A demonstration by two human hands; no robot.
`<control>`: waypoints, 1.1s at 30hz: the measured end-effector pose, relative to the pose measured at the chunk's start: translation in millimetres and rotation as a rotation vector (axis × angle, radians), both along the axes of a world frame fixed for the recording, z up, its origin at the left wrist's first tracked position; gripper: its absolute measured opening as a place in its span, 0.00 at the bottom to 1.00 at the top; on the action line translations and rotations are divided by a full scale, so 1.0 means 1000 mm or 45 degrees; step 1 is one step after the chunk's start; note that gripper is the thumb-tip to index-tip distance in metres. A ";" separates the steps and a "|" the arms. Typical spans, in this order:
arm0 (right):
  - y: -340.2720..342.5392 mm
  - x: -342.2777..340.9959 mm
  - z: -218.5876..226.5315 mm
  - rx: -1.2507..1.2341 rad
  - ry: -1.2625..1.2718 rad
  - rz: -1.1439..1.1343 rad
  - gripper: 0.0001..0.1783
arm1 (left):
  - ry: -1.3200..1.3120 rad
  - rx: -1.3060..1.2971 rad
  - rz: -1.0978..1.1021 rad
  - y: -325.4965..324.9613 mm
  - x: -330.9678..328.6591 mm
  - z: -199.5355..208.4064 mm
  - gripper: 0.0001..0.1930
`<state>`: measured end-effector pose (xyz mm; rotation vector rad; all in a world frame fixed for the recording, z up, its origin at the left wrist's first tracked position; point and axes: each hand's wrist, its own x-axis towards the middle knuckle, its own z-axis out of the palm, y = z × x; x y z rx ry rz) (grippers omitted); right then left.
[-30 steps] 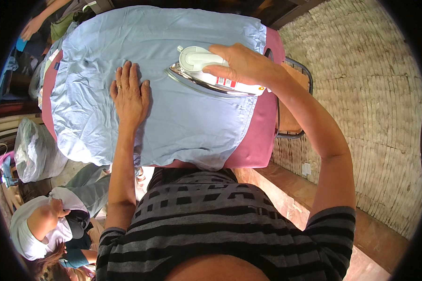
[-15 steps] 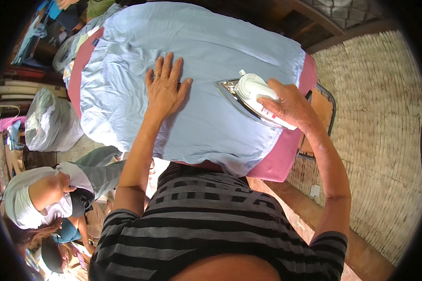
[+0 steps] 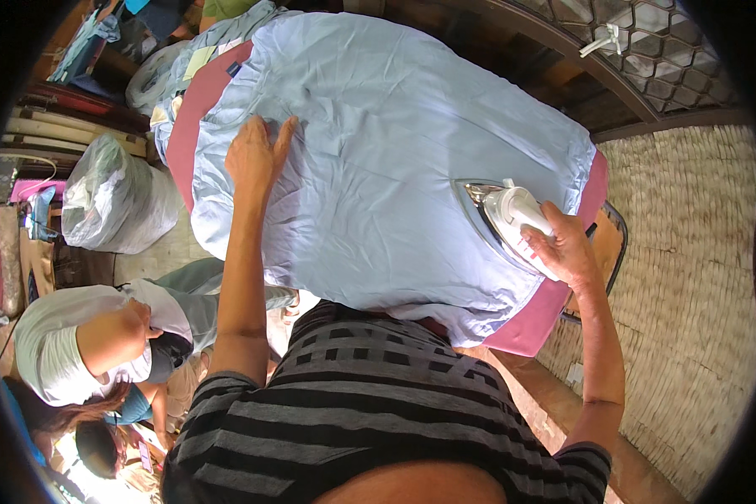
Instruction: The person irons a blue shirt on a purple ironing board using a white iron, smoothing out wrinkles by hand and moving the iron across the fabric.
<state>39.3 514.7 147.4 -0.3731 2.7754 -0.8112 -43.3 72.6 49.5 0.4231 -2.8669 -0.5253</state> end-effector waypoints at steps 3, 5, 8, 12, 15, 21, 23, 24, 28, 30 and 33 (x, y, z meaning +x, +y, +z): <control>0.004 0.001 -0.003 -0.032 0.036 0.013 0.16 | 0.121 0.130 -0.120 0.008 0.002 -0.008 0.24; 0.004 -0.001 -0.002 -0.052 0.024 0.001 0.16 | 0.260 0.229 -0.147 0.008 0.001 -0.017 0.22; 0.006 -0.002 -0.004 -0.100 0.049 -0.018 0.16 | 0.449 0.487 -0.127 0.005 -0.005 -0.030 0.18; -0.004 -0.002 -0.002 -0.118 0.064 -0.032 0.16 | 0.538 1.225 -0.169 -0.004 -0.011 -0.044 0.11; -0.020 -0.008 0.000 -0.140 0.015 -0.045 0.16 | 0.585 1.654 -0.211 -0.002 -0.014 -0.047 0.09; -0.046 -0.016 0.000 -0.106 -0.070 0.000 0.16 | 0.403 1.663 -0.225 -0.007 -0.010 -0.043 0.06; -0.046 -0.018 0.001 -0.101 -0.075 -0.004 0.16 | 0.355 1.667 -0.206 -0.008 -0.009 -0.042 0.09; -0.042 -0.020 0.002 -0.110 -0.072 -0.021 0.16 | 0.386 1.651 -0.221 -0.008 -0.009 -0.044 0.09; -0.016 -0.024 0.000 -0.052 0.055 0.005 0.16 | 0.470 1.650 -0.259 0.000 -0.011 -0.043 0.10; -0.015 -0.027 0.000 -0.062 0.047 0.003 0.15 | 0.489 1.645 -0.279 0.001 -0.011 -0.042 0.11; -0.035 -0.033 0.005 -0.028 0.016 0.027 0.15 | 0.527 1.609 -0.312 -0.001 -0.010 -0.044 0.13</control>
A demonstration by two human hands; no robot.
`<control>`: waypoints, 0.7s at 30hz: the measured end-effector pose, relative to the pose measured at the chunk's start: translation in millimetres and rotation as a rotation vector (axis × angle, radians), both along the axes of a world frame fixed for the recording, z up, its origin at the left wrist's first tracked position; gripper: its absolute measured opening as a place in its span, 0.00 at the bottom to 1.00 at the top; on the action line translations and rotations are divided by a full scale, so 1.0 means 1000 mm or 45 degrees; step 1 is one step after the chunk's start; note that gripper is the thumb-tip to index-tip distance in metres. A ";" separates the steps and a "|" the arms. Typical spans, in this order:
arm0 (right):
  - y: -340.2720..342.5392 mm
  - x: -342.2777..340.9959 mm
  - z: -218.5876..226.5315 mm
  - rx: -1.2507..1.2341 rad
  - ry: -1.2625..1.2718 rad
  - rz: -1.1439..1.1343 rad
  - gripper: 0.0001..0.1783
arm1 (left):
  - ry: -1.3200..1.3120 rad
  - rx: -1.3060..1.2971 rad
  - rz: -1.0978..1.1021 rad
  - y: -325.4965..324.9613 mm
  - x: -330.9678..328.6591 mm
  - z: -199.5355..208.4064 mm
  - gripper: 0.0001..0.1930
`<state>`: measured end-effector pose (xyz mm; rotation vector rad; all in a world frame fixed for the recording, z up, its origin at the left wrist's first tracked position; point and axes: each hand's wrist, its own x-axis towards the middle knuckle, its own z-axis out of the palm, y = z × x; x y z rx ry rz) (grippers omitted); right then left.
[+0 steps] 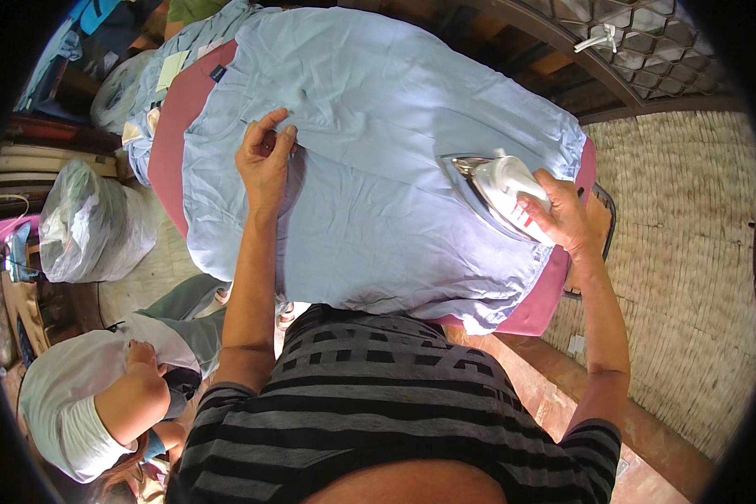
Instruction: The person irons a blue shirt on a purple ironing board using a white iron, smoothing out wrinkles by hand and moving the iron across the fabric.
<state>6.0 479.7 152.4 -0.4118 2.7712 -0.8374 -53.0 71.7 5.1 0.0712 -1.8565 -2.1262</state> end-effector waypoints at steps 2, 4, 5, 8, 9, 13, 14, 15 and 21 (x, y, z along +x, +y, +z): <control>-0.017 -0.007 0.002 0.037 -0.038 0.076 0.15 | 0.033 0.014 0.026 0.002 0.001 0.001 0.14; -0.039 -0.008 0.003 -0.008 -0.034 0.127 0.16 | 0.044 0.013 0.028 0.000 0.002 -0.001 0.16; -0.042 -0.009 0.003 -0.029 -0.031 0.149 0.16 | 0.051 0.014 0.027 0.000 0.001 -0.002 0.17; -0.035 -0.007 0.006 -0.052 -0.139 0.176 0.16 | 0.094 -0.088 0.056 -0.003 0.004 -0.005 0.17; -0.031 -0.004 0.008 -0.105 -0.196 0.134 0.16 | 0.086 -0.139 0.068 -0.002 0.003 -0.006 0.17; 0.023 0.001 0.000 0.042 0.026 0.302 0.15 | 0.104 -0.251 0.130 0.003 0.002 -0.008 0.16; 0.034 0.003 0.000 0.043 0.021 0.265 0.15 | 0.119 -0.258 0.146 0.004 0.002 -0.010 0.17; 0.040 0.004 0.001 0.015 0.009 0.250 0.15 | 0.128 -0.251 0.154 0.005 0.003 -0.009 0.17; 0.026 0.003 0.001 0.017 -0.081 0.170 0.13 | 0.161 -0.155 0.163 0.005 0.002 -0.013 0.17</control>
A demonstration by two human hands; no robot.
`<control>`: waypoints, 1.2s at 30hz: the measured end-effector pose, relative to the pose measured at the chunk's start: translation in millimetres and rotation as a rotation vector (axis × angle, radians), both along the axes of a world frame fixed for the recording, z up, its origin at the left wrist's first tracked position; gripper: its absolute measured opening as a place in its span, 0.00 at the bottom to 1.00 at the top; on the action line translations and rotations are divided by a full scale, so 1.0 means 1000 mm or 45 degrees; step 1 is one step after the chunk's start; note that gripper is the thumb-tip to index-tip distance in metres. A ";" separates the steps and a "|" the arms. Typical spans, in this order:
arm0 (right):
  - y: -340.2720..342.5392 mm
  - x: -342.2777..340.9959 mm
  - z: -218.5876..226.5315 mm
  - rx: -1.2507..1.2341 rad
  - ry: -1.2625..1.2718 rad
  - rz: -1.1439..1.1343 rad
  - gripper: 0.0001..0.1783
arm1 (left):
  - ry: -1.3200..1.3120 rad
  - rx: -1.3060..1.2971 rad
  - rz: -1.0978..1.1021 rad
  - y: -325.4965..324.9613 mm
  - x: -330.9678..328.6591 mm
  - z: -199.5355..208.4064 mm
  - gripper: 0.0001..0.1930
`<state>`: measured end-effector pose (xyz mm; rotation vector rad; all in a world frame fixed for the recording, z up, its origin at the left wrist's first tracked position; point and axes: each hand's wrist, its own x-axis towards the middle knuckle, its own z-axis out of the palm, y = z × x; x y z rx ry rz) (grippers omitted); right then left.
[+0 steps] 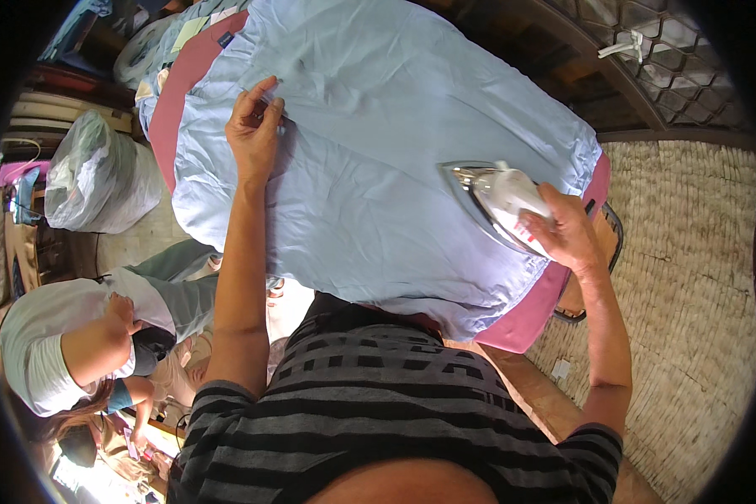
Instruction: The person irons a blue shirt on a purple ironing board using a white iron, smoothing out wrinkles by hand and moving the iron across the fabric.
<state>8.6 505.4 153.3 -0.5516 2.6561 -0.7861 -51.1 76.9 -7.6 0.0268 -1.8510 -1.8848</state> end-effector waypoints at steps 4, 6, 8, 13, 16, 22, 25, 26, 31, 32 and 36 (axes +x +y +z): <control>-0.019 0.003 -0.001 0.003 0.131 0.298 0.16 | 0.004 -0.029 0.019 -0.002 0.001 0.000 0.17; -0.012 0.008 0.002 -0.008 0.015 0.161 0.16 | 0.000 -0.038 0.026 -0.003 0.002 0.002 0.17; -0.004 0.011 0.001 -0.051 -0.001 0.048 0.16 | 0.005 -0.022 0.025 -0.005 0.003 0.001 0.17; 0.004 0.017 -0.004 -0.052 0.029 -0.165 0.16 | 0.012 -0.051 0.028 0.003 0.001 0.005 0.17; -0.011 0.018 0.003 0.009 0.023 -0.034 0.17 | 0.032 -0.063 0.054 0.000 0.001 0.001 0.17; 0.004 0.024 -0.004 -0.129 0.008 -0.306 0.15 | 0.051 0.004 0.032 0.003 0.003 0.006 0.17; -0.010 0.017 -0.002 -0.049 0.046 -0.256 0.14 | 0.050 0.001 0.021 0.001 0.002 0.005 0.16; -0.019 0.013 0.000 -0.013 0.070 -0.218 0.14 | 0.040 0.000 0.020 0.001 0.002 0.004 0.16; -0.072 -0.014 -0.001 0.029 0.102 -0.206 0.19 | 0.000 -0.051 0.011 0.002 0.001 0.004 0.17; -0.082 -0.018 0.000 0.003 0.101 -0.172 0.19 | -0.017 -0.101 0.014 0.000 0.002 0.006 0.17; -0.094 -0.024 -0.002 -0.026 0.076 -0.074 0.19 | -0.098 -0.368 0.081 -0.015 0.004 0.006 0.15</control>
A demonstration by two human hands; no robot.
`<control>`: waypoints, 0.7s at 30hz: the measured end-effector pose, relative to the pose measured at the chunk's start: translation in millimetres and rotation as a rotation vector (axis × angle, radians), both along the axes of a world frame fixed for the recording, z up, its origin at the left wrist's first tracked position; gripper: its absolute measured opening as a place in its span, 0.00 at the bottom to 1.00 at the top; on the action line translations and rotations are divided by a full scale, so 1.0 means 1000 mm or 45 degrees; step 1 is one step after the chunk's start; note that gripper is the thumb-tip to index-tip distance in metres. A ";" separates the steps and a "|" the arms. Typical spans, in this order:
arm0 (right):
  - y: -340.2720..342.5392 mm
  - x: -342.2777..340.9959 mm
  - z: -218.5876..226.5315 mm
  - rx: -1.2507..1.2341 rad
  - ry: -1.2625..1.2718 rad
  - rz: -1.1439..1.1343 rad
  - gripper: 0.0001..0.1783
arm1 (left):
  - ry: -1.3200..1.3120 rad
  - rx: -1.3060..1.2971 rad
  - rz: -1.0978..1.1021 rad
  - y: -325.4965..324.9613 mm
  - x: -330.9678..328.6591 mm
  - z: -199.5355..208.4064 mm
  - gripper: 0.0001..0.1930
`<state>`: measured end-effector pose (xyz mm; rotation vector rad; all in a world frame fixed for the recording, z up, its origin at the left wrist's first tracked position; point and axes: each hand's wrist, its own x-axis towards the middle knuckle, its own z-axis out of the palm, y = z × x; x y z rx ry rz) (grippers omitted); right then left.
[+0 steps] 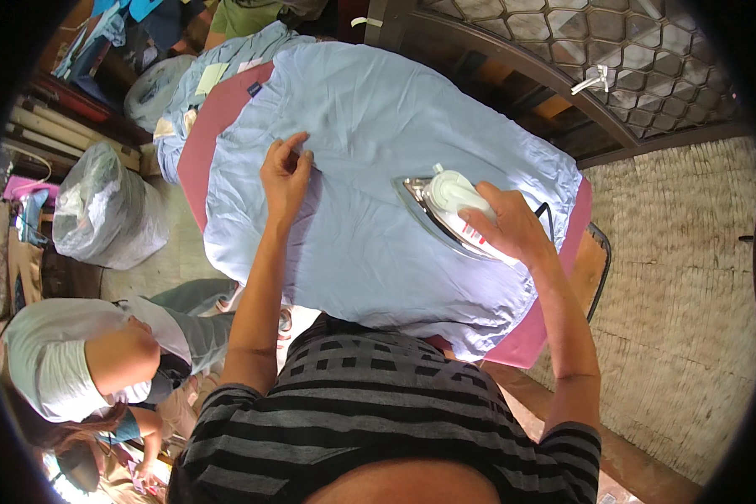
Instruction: The person irons a blue shirt on a purple ironing board using a white iron, smoothing out wrinkles by hand and moving the iron across the fabric.
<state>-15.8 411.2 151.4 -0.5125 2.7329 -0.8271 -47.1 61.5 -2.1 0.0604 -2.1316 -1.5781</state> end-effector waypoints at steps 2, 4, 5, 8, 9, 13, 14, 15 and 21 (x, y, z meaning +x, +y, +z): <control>0.006 0.005 0.001 -0.029 -0.005 -0.077 0.19 | -0.016 -0.277 0.093 0.000 0.006 0.018 0.14; 0.009 0.003 0.006 0.045 0.003 -0.118 0.19 | -0.012 -0.530 0.118 0.009 0.007 0.041 0.15; 0.005 0.002 0.006 0.021 0.071 -0.101 0.19 | 0.112 -0.719 0.084 0.013 0.004 0.047 0.16; 0.001 -0.011 0.005 0.050 0.018 0.006 0.21 | 0.147 -0.946 -0.060 0.040 -0.008 0.049 0.15; -0.004 -0.015 0.003 0.066 0.070 0.043 0.21 | 0.137 -1.016 -0.064 0.045 -0.015 0.043 0.14; -0.018 -0.049 0.003 0.023 -0.030 0.064 0.23 | 0.075 -0.913 -0.106 0.037 -0.034 0.024 0.10; -0.015 -0.054 -0.001 0.029 0.072 0.094 0.23 | 0.110 -0.937 -0.065 0.038 -0.035 0.022 0.09; -0.015 -0.055 0.000 0.045 0.047 0.084 0.24 | 0.073 -0.963 -0.062 0.035 -0.034 0.021 0.09; 0.022 -0.015 -0.004 0.066 0.028 -0.009 0.25 | 0.279 -0.506 -0.425 0.100 -0.008 0.023 0.18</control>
